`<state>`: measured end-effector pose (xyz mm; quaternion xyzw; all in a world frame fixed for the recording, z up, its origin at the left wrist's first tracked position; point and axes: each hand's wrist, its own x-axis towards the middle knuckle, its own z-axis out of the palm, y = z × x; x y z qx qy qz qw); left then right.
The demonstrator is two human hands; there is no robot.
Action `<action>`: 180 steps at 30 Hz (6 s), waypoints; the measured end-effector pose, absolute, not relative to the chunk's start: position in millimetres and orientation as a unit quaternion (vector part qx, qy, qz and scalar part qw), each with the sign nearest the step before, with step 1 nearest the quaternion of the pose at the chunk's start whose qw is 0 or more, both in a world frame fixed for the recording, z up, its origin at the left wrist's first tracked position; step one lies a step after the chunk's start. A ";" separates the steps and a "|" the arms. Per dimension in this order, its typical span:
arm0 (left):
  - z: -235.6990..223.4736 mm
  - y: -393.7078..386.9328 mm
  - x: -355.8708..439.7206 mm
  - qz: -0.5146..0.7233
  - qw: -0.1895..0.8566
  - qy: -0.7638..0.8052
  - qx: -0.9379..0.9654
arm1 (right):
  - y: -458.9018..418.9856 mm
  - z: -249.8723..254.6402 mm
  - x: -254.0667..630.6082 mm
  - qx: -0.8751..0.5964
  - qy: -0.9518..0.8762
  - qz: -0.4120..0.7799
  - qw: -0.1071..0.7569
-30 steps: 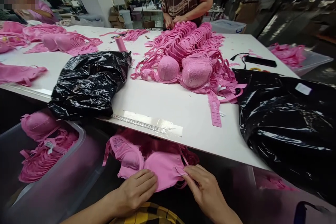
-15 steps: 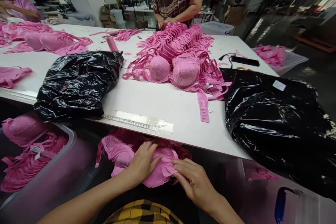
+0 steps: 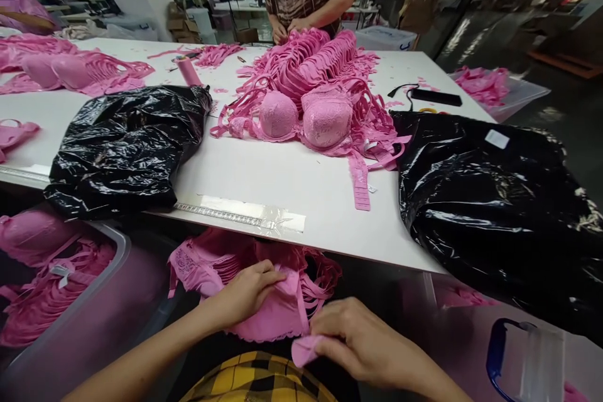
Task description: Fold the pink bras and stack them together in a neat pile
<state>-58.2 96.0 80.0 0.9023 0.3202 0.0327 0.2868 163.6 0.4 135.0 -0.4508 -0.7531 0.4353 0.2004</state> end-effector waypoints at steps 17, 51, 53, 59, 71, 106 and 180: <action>30.1 28.8 -60.8 0.119 0.376 0.367 0.843 | -16.3 50.3 130.3 -0.524 -0.631 0.515 0.251; -0.6 1.2 -58.4 0.169 0.488 0.475 0.713 | -54.1 17.5 110.8 -0.537 -0.787 0.121 0.278; -0.8 1.5 -57.8 0.175 0.479 0.475 0.717 | -52.2 17.2 109.5 -0.530 -0.781 0.127 0.304; 0.2 3.7 -57.7 0.185 0.451 0.477 0.732 | -51.3 3.8 97.7 -0.555 -0.728 0.108 0.387; 4.5 5.9 -60.0 0.180 0.419 0.494 0.740 | -47.8 -4.7 87.2 -0.562 -0.712 0.161 0.390; 23.2 15.8 -59.9 0.281 0.796 0.323 0.428 | -38.8 45.3 101.3 -0.535 -0.616 0.339 0.469; 26.5 2.6 -69.4 0.157 0.763 0.483 0.400 | -46.3 28.9 94.1 -0.503 -0.724 0.195 0.430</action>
